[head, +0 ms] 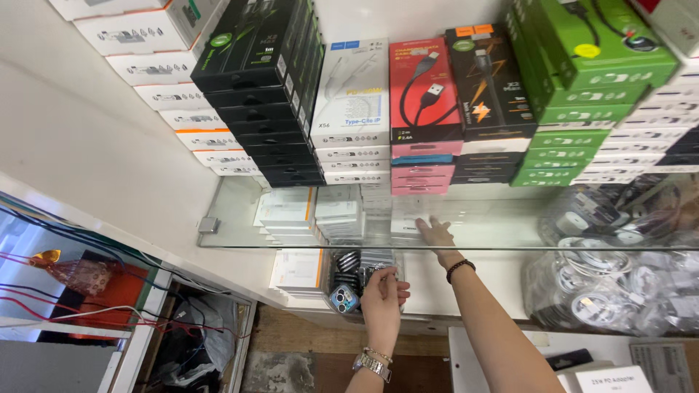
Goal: The person picks up white charger boxes from the glass display shelf and wipes each one with a red cloth. They stack the wiped boxes and place them one by one into an open cardboard box on the counter, continuing until the box is filled.
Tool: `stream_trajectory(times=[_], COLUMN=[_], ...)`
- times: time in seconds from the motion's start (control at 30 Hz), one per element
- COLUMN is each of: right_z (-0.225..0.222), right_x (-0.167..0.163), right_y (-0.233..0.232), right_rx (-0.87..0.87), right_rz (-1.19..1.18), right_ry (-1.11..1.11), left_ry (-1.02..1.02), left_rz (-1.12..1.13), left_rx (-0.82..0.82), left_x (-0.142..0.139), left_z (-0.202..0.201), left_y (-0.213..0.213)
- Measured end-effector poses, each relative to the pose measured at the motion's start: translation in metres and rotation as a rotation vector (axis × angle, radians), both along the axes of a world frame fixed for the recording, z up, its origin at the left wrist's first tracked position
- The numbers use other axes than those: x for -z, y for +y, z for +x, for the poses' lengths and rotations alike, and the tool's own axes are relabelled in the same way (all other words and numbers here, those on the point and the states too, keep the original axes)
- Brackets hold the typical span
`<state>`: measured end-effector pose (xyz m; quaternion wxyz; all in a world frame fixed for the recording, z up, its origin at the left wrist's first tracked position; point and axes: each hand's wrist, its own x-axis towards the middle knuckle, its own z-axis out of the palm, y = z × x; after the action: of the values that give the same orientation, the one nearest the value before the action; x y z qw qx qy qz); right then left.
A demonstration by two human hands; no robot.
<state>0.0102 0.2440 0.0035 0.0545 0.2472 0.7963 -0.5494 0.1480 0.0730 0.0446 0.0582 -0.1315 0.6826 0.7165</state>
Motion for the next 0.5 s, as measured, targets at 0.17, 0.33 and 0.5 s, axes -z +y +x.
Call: stream_trajectory(times=[0.17, 0.33, 0.5], right_z=[0.067, 0.162, 0.230], right_x=[-0.044, -0.103, -0.138], right_y=[-0.009, 0.007, 0.077], right_rx=[0.071, -0.267, -0.241], right_rz=[-0.136, -0.461, -0.150], right_ry=[0.139, -0.076, 0.198], left_ry=[0.046, 0.107, 0.041], left_rz=[0.021, -0.110, 0.073], left_rx=[-0.010, 0.074, 0.123], left_x=[-0.010, -0.054, -0.088], left_z=[0.013, 0.052, 0.096], left_y=[0.014, 0.053, 0.096])
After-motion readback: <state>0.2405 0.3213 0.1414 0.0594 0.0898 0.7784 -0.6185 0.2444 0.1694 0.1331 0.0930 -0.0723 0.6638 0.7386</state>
